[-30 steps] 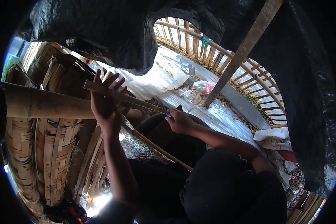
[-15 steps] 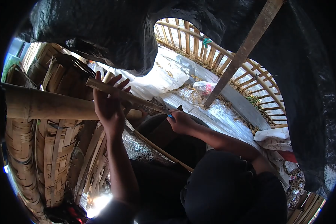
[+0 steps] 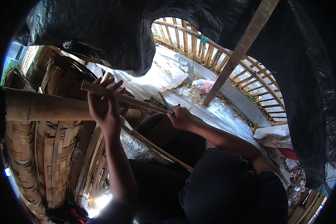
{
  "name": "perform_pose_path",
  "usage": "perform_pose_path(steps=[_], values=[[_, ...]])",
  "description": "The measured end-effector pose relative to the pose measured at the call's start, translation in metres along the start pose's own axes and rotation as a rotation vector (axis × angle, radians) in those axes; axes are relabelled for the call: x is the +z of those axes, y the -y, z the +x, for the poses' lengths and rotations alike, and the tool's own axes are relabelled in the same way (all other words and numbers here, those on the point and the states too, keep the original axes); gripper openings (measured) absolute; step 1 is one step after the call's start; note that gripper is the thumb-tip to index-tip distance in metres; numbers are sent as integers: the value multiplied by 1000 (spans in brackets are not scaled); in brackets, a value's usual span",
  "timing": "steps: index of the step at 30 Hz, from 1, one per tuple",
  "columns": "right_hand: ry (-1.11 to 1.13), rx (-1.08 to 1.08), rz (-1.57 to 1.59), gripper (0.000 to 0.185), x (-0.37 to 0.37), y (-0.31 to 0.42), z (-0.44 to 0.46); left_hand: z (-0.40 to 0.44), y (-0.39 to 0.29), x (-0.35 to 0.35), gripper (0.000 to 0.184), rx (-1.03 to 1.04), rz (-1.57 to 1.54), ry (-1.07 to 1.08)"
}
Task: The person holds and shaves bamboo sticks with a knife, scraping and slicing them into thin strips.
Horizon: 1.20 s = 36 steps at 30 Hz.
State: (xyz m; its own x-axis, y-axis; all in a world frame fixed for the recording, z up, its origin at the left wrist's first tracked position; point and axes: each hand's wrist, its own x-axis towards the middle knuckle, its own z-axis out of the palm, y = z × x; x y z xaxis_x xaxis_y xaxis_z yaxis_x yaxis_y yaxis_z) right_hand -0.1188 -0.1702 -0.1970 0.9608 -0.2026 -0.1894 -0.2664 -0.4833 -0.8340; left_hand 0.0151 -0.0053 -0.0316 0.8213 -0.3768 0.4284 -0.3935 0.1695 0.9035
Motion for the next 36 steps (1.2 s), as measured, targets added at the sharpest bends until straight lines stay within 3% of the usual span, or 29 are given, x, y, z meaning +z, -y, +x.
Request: perform_pose_path(steps=[3,5,7,12,14,18,26,29,33,36], values=[[-35,-13,9,28,-5,0,-3,3,-4,1,34,40,-124,-19],[-60,-12,16,27,-7,3,-5,1,-12,2,28,-4,-132,-29],[-21,40,-8,29,-13,11,-8,-1,-15,1,27,-100,-329,-18],[10,108,-36,32,-20,14,-12,-1,-16,3,36,-32,-377,8],[-3,140,-19,32,-23,19,-16,-1,-13,-1,49,-72,-517,96],[25,138,-18,32,-24,14,-17,0,-13,-4,49,-98,-467,57],[8,160,4,32,-27,17,-20,1,-16,-3,29,50,-391,87],[-8,142,-7,31,-23,14,-19,0,-30,4,26,-71,-565,64],[-26,143,155,30,-21,13,-20,-1,-21,-2,31,-50,-658,130],[95,329,382,29,-22,16,-18,-1,-21,-3,46,-38,-866,193]])
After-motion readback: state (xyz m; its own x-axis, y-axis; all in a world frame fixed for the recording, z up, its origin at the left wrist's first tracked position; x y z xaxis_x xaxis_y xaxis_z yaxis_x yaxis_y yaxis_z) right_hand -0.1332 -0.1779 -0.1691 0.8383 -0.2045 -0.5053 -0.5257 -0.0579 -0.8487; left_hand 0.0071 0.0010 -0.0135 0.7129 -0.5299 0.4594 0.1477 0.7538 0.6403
